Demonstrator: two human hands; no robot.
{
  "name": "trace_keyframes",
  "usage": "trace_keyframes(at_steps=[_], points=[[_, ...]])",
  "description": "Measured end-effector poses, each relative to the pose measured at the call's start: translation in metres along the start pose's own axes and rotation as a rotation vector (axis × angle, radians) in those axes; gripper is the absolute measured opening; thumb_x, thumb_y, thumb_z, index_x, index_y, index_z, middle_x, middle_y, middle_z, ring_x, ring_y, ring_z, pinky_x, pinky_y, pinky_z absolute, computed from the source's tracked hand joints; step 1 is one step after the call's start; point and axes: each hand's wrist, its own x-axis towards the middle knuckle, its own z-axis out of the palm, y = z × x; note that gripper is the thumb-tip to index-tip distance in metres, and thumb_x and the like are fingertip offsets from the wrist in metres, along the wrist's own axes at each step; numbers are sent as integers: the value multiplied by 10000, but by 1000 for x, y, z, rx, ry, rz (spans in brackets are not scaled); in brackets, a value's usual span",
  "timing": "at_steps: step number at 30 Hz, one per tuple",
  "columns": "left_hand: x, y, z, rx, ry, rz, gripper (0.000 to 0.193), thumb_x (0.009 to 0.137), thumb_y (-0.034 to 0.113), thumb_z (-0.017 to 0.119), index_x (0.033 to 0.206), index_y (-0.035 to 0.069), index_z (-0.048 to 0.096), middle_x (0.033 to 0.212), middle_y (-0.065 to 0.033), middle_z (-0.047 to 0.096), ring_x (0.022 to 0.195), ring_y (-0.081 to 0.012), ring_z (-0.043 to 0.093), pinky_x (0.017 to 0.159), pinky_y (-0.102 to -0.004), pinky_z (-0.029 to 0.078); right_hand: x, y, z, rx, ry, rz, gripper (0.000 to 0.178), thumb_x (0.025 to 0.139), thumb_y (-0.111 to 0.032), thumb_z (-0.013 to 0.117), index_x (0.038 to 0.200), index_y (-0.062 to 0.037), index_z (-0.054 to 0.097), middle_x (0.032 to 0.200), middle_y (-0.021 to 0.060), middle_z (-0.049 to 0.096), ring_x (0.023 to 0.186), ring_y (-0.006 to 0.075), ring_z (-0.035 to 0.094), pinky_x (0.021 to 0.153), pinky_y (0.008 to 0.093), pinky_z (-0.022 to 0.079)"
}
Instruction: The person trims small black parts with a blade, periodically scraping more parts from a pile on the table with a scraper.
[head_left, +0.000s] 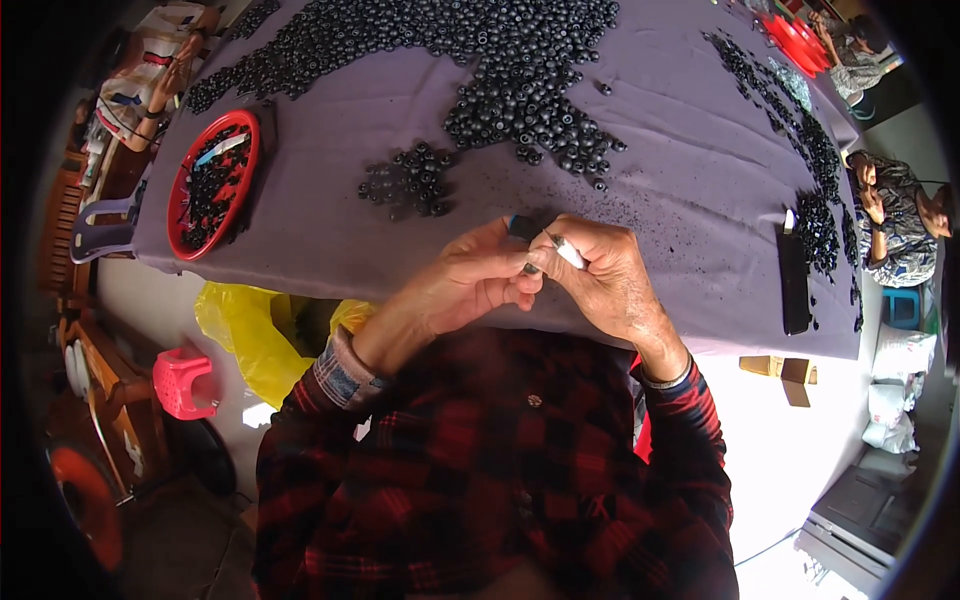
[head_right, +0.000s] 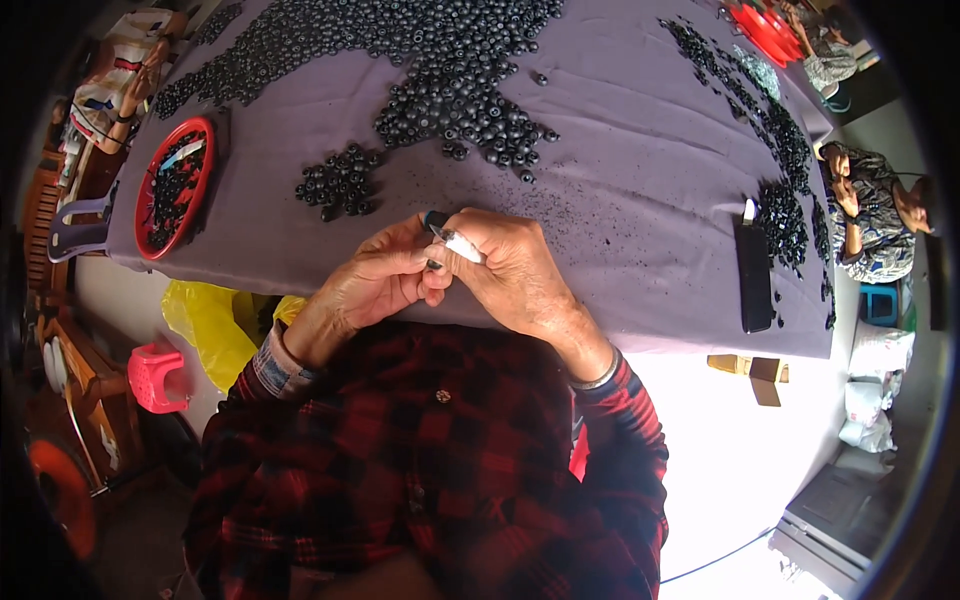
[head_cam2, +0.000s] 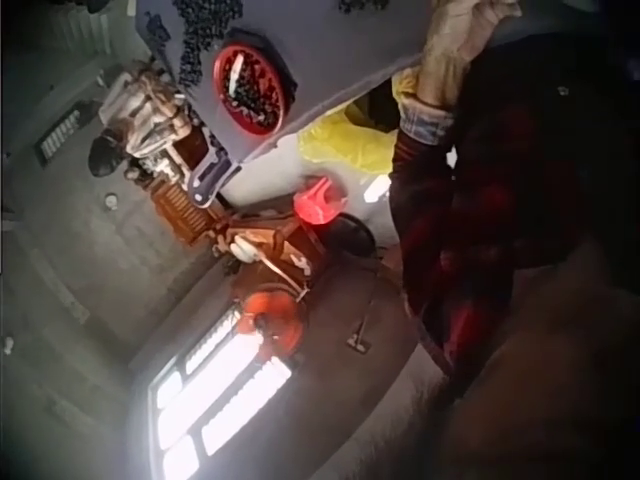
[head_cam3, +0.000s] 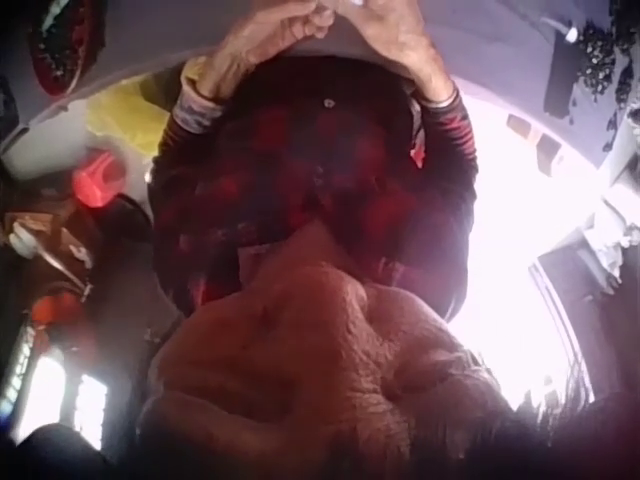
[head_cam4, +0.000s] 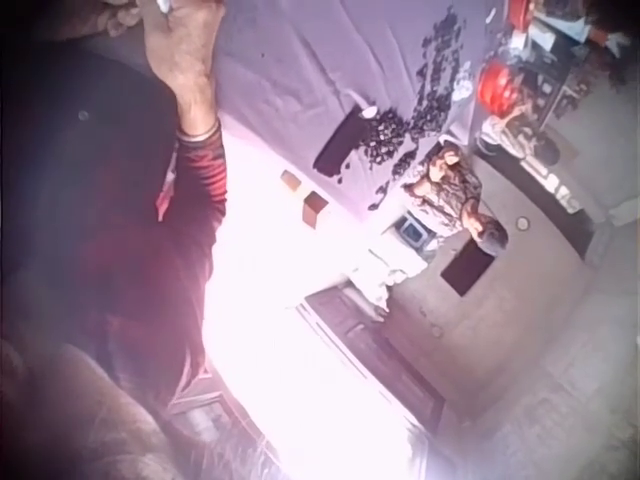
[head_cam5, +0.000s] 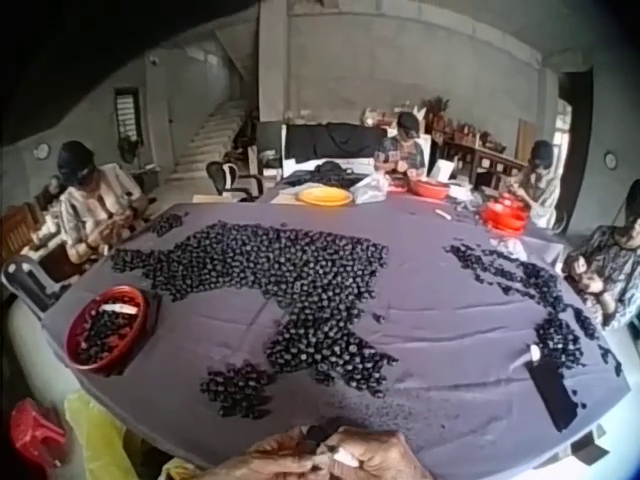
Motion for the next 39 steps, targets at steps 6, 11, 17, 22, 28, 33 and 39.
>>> trace_keyframes(at_steps=[6, 11, 17, 22, 28, 33, 39], points=[[-14, 20, 3, 449, 324, 107, 236, 868, 75, 666, 1069, 71, 543, 843, -39, 586, 725, -137, 577, 655, -295, 514, 36, 11, -25, -676, 120, -98, 158, 837, -118, 672, 820, 15, 588, 676, 161, 541, 603, 308, 544, 579, 367, 441], [-21, 40, -25, 1181, 542, 392, 228, 819, 126, 698, 959, -1, 570, 836, -90, 649, 712, -195, 642, 606, -313, 492, 68, 40, -28, -915, 69, -201, 129, 785, -91, 685, 868, -17, 619, 839, 137, 613, 772, 367, 612, 657, 437, 482], [-21, 51, -31, 1809, 824, 612, 221, 781, 108, 688, 944, 6, 578, 856, -158, 641, 780, -373, 625, 651, -441, 485, 84, 60, -25, -1052, 81, -217, 112, 758, -86, 692, 803, -45, 597, 810, 115, 610, 735, 372, 623, 646, 453, 516], [-22, 55, -22, 1640, 824, 633, 216, 786, 84, 688, 949, 6, 570, 765, -141, 587, 660, -304, 589, 597, -365, 472, 64, 34, -20, -820, 159, -272, 191, 723, -63, 663, 912, -60, 635, 815, 143, 629, 743, 355, 628, 607, 416, 503], [-13, 31, 14, 674, 343, 439, 198, 898, 77, 612, 1087, 79, 551, 857, 12, 583, 731, -75, 518, 618, -241, 422, 28, -4, -7, -256, 30, -125, 182, 732, -20, 661, 906, -36, 612, 715, 23, 575, 701, 22, 499, 584, 238, 450], [-5, 10, 22, 259, 170, 353, 210, 947, 82, 549, 1155, 77, 522, 957, -16, 607, 824, -112, 598, 707, -301, 520, 6, -1, 1, 92, -31, -127, 154, 822, 26, 675, 960, 6, 609, 845, 31, 557, 782, 90, 612, 676, 248, 498], [-1, -2, 19, 61, 98, 272, 217, 951, 108, 545, 1165, 87, 515, 1039, -27, 600, 882, -132, 617, 752, -299, 547, 0, 4, 2, 222, 32, -136, 91, 833, 31, 644, 910, 11, 600, 828, 30, 551, 696, 101, 621, 628, 247, 505]])
